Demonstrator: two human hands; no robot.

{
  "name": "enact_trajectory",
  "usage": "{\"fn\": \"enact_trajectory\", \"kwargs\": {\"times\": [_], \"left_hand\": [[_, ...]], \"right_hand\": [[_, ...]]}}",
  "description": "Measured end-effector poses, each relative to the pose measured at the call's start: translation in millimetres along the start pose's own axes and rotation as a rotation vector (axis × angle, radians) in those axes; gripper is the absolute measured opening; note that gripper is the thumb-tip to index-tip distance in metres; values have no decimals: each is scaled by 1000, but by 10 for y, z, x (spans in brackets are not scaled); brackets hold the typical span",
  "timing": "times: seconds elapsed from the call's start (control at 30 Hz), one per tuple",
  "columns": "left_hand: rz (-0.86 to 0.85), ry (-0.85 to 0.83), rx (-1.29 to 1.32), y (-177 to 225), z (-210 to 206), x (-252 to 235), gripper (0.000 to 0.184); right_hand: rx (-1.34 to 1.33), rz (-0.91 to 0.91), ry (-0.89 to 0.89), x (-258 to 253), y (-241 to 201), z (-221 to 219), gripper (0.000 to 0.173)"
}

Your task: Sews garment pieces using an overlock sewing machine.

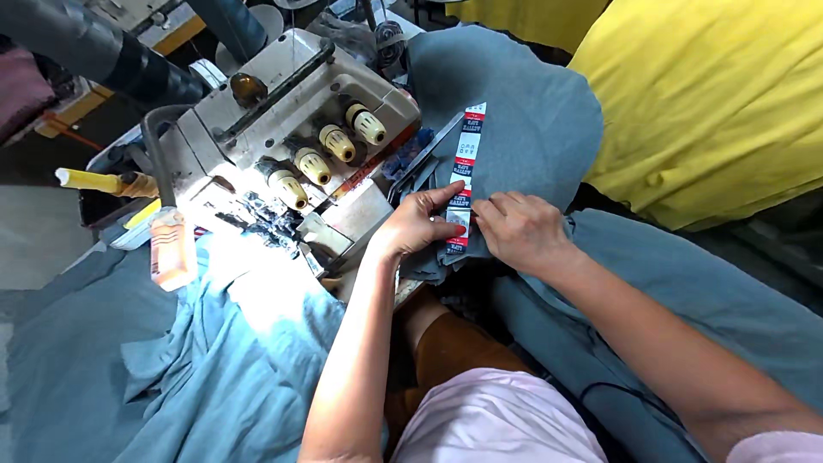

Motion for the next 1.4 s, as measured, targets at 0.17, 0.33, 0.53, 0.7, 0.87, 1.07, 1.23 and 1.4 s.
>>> {"fn": "enact_trajectory", "kwargs": {"times": [0.17,0.33,0.53,0.7,0.87,1.07,1.23,1.4], "left_hand": [[6,-2,17,-15,8,-13,75],[20,4,5,0,-1,-7,74],[-22,-13,36,-37,8,-6,80],[-76,238,-61,66,-99,345,88],[-256,582,442,76,-324,762,69],[-396,682,562,-6,-337,1338,38],[-603,776,-541,-162,-136,1914,38],[-656,626,-392,-149,-130,2174,17]], "right_hand": [[-2,-14,-15,4,3,-15,19],[3,-20,-31,14,6,-38,19],[-13,-21,-48,5,9,-61,20],[-591,-463,-77,10,63,163,31],[-1378,-644,-145,10,-478,276,38],[-1669,-662,-102,-97,-946,345,17],[-952,-70,-117,-213,-1112,511,14],[-866,192,-121,-320,-1473,651,16]]}}
Point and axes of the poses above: each hand's wrist, its own x-axis away from the middle knuckle, its own z-axis out of the back of the hand, y = z × x, the point moved 2 cm from there along -x, towards the middle knuckle, and after that the axes turned 4 degrees about x, right-handed, at the moved point
